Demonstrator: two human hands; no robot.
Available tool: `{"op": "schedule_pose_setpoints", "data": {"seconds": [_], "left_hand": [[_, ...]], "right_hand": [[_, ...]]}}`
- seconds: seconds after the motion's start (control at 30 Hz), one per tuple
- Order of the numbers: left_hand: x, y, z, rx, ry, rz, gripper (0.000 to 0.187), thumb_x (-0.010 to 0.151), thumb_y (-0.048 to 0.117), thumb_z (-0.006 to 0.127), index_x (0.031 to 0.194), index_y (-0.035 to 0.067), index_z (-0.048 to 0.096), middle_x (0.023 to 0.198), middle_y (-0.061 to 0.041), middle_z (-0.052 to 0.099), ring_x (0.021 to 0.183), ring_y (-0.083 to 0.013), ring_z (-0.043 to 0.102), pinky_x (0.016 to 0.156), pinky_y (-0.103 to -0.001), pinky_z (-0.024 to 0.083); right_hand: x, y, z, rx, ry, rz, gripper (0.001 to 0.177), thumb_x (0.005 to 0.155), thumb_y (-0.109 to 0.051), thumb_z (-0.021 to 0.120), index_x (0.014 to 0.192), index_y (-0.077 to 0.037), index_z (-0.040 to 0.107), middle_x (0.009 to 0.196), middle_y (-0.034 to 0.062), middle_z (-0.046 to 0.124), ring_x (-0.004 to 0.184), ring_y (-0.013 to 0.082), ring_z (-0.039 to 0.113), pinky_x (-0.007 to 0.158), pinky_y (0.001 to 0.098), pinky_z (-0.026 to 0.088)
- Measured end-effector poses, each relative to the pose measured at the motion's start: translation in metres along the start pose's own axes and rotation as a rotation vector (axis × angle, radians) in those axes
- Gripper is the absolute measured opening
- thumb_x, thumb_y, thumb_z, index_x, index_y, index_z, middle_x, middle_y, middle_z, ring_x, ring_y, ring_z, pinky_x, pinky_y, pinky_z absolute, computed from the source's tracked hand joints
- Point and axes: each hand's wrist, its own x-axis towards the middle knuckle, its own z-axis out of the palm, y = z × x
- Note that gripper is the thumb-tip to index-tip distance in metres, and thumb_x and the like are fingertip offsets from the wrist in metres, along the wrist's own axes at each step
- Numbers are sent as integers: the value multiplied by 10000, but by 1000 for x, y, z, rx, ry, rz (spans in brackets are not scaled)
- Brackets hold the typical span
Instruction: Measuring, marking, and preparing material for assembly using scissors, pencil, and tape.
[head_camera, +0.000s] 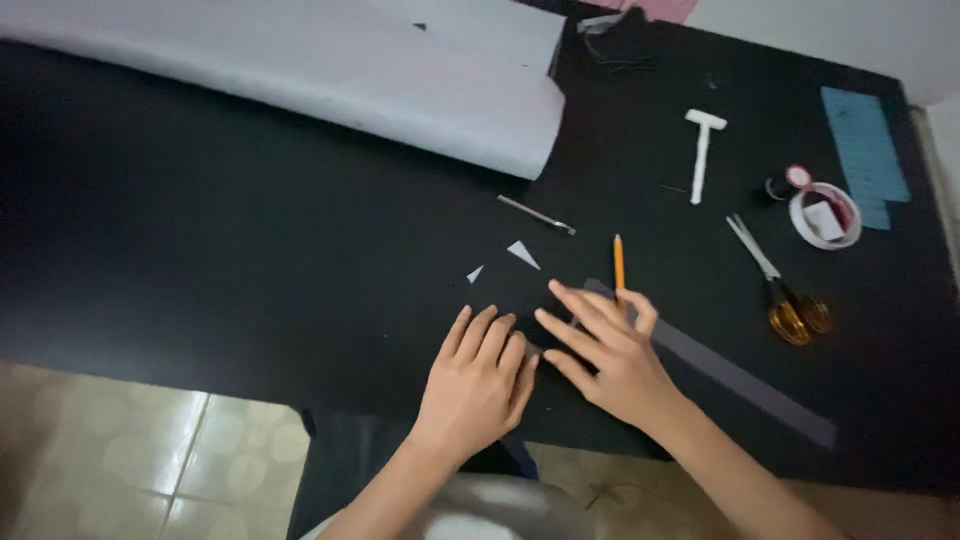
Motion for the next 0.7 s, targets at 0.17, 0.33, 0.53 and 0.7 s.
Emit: {"op": "schedule_pose_setpoints", "data": {"seconds": [0.17, 0.33, 0.53, 0.7], "left_hand": [[2, 0, -1, 41, -140, -24, 369, 1033, 337, 526, 1212, 38, 644, 1218, -142, 669, 1219, -345, 595, 1132, -525, 405], [2, 2, -1, 97, -116, -12, 299, 1032, 322, 544, 1125, 55, 643, 1206, -138, 652, 1183, -338, 597, 1137, -521, 408], [3, 4, -9, 57, -86, 14, 381, 1035, 322, 519, 1260, 30, 614, 1375, -208, 568, 1306, -392, 510, 1193, -576, 319], [3, 8, -12, 103, -4, 54, 333, 1027, 265, 556, 1266, 45, 632, 1410, -205, 568, 1324, -386, 530, 1200, -579, 329]], "right_hand": [[-5, 70, -70, 115, 457, 372, 176, 1149, -17, 511, 1274, 41, 622, 1180, 204, 651, 1098, 335, 621, 1057, 482, 462], [-111, 236, -53, -262, 303, 808, 101, 1075, -106, 736, 1163, -98, 785, 1257, 183, 655, 1165, 388, 572, 958, 578, 360], [-120, 244, -51, -231, -64, 991, 300, 980, -368, 730, 1231, -206, 754, 1378, 226, 524, 1301, 440, 414, 1013, 562, 217], [-105, 245, -57, -272, -90, 922, 237, 960, -275, 763, 1172, -168, 762, 1358, 218, 504, 1264, 418, 416, 1034, 542, 215]]}}
